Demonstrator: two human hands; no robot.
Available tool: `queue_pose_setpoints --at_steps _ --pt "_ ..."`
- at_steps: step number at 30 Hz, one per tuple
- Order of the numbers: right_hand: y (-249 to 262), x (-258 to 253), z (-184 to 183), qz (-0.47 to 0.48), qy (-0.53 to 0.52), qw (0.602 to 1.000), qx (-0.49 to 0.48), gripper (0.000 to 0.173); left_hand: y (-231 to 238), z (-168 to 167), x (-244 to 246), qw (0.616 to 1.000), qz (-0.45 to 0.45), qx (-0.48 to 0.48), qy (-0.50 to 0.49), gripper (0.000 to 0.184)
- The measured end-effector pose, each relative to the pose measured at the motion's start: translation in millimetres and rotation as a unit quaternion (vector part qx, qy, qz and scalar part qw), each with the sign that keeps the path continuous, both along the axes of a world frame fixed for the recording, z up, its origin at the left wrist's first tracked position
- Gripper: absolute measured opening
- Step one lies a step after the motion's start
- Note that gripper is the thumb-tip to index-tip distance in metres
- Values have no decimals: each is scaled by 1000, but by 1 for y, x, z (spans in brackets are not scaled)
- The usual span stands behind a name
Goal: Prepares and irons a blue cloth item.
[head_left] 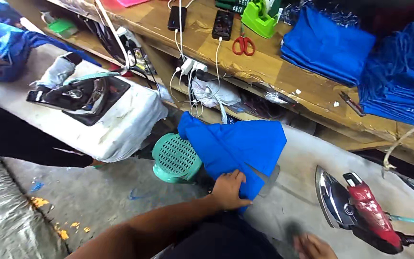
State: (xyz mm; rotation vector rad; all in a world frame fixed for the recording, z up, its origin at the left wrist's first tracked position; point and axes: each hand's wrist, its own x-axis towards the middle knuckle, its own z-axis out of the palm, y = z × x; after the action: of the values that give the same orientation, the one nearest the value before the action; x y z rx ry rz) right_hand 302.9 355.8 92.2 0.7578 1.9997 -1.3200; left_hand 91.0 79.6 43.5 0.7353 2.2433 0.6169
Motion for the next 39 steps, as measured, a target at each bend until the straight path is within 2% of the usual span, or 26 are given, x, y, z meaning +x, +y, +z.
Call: queue_pose_setpoints --at_steps 2,5,8,10,12,13,14,19,23,27,31,33,35,37,39 --pt "-22 -60 -16 -77 49 995 33 29 11 1 8 999 -10 -43 12 79" --pt "-50 -124 -31 -146 34 988 41 42 19 4 15 997 5 -79 27 70" --pt "-66 -154 -37 -238 5 971 -34 48 24 8 23 995 49 -85 27 47" --pt "-65 -161 -43 -251 1 966 -67 37 28 11 28 992 82 -98 24 48" --pt "-61 -162 -48 -235 -8 968 -91 24 31 11 37 988 98 -117 25 71" --pt "-58 -161 -49 -218 -13 971 -102 24 33 10 41 987 101 -123 29 78" --pt "-55 -161 -49 -206 -11 972 -111 23 35 8 45 986 106 -124 33 77" --pt "-44 -158 -52 -172 21 973 -156 25 45 12 49 976 185 -110 22 38" --pt "-39 -150 -53 -154 25 968 -196 23 38 24 59 947 321 -34 8 37" --pt "-51 -154 -56 -169 7 955 -246 26 31 36 70 930 362 12 57 37" --pt "-86 -178 -56 -150 10 957 -249 26 30 42 74 939 333 23 86 35" --pt "-103 -193 -51 -114 31 971 -208 28 29 45 72 948 307 30 82 34" --pt "-115 -209 -42 -38 49 990 -129 35 24 49 68 958 281 37 52 33" --pt "-119 -222 -36 89 32 994 -51 43 15 47 63 970 235 57 26 33" --pt "-113 -229 -39 134 17 989 -50 47 2 45 53 985 152 84 -20 32"
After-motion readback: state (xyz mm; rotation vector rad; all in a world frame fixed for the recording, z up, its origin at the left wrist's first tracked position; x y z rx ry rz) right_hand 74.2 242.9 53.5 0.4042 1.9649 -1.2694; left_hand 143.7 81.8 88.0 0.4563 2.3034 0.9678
